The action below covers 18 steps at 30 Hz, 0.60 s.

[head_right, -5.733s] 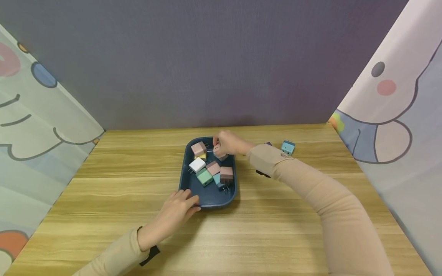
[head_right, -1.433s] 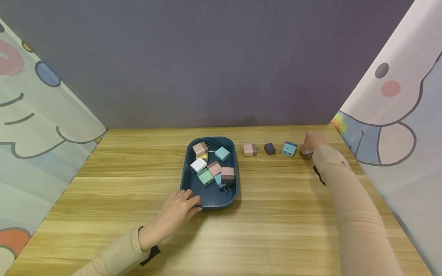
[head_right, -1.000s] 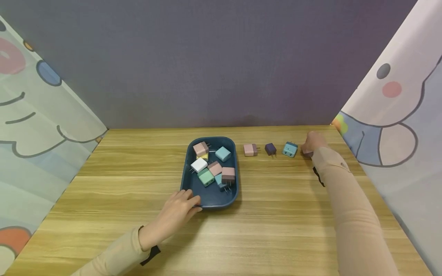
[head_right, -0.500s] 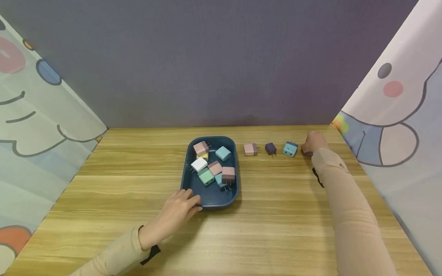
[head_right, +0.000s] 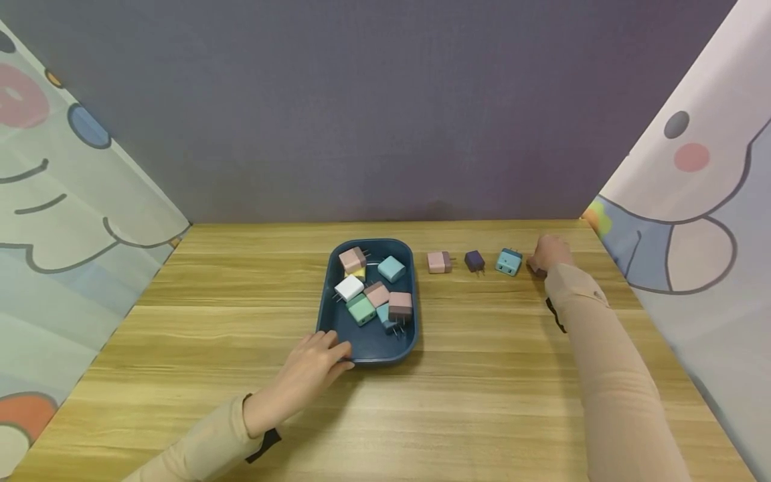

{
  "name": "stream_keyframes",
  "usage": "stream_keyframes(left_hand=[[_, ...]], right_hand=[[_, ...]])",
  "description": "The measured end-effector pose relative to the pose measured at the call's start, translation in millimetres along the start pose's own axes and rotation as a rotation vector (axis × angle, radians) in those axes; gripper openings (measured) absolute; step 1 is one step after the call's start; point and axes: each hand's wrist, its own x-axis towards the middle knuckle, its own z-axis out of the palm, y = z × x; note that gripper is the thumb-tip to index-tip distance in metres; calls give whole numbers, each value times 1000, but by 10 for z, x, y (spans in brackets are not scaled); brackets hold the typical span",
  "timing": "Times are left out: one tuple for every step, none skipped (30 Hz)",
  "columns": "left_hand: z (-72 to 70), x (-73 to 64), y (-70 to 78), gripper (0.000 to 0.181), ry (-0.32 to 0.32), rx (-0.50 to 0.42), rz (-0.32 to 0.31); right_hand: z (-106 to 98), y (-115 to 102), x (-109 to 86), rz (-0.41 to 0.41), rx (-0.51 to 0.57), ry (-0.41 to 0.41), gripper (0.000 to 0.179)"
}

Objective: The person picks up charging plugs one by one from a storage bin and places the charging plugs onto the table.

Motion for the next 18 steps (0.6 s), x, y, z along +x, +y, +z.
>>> stream_keyframes(left_hand=[[3,0,0,14,1,2,0],[3,1,1,14,2,3,1],[4,0,1,14,3,4,1],[4,0,1,14,3,4,2],[3,0,1,14,4,3,3],[2,0,1,14,5,3,4],[1,1,1,14,4,2,4],[1,1,0,14,3,1,4],[0,1,-1,14,2,0,3],[-1,2,-2,13,1,0,3],[-1,1,-2,13,0,-1,2],[-1,0,-3,13,-2,-1,0],[-2,0,-3,13,-4,-2,-1],[-2,-2,-3,13,-5,-2,-3],[-1,-3,-3,13,-7,-2,-4],[-1,-5,-3,13,-7,-2,-4],[-1,-6,-4,13,-8,-3,-5],[-1,-7,-4,13,-8,-1,-5]], right_hand=[[4,5,2,1,-2,-1,30],[9,13,6,3,-3,-2,30],[15,18,12,5,-1,-2,30],[15,24,13,7,0,-4,30],[15,26,12,7,1,-5,30],[16,29,12,8,3,-6,30],[16,31,12,7,4,-6,30],[17,33,14,7,4,-6,30],[17,33,12,6,1,-6,31],[12,30,6,3,-2,-7,32],[8,26,2,0,-6,-6,34],[7,24,-3,-4,-9,-1,35],[5,20,-8,-10,-14,3,36],[1,15,-12,-10,-20,3,37],[-5,8,-16,-9,-29,4,39],[-10,3,-19,-8,-34,4,40],[-16,-3,-19,-8,-40,6,40],[-23,-6,-19,-6,-43,6,40]])
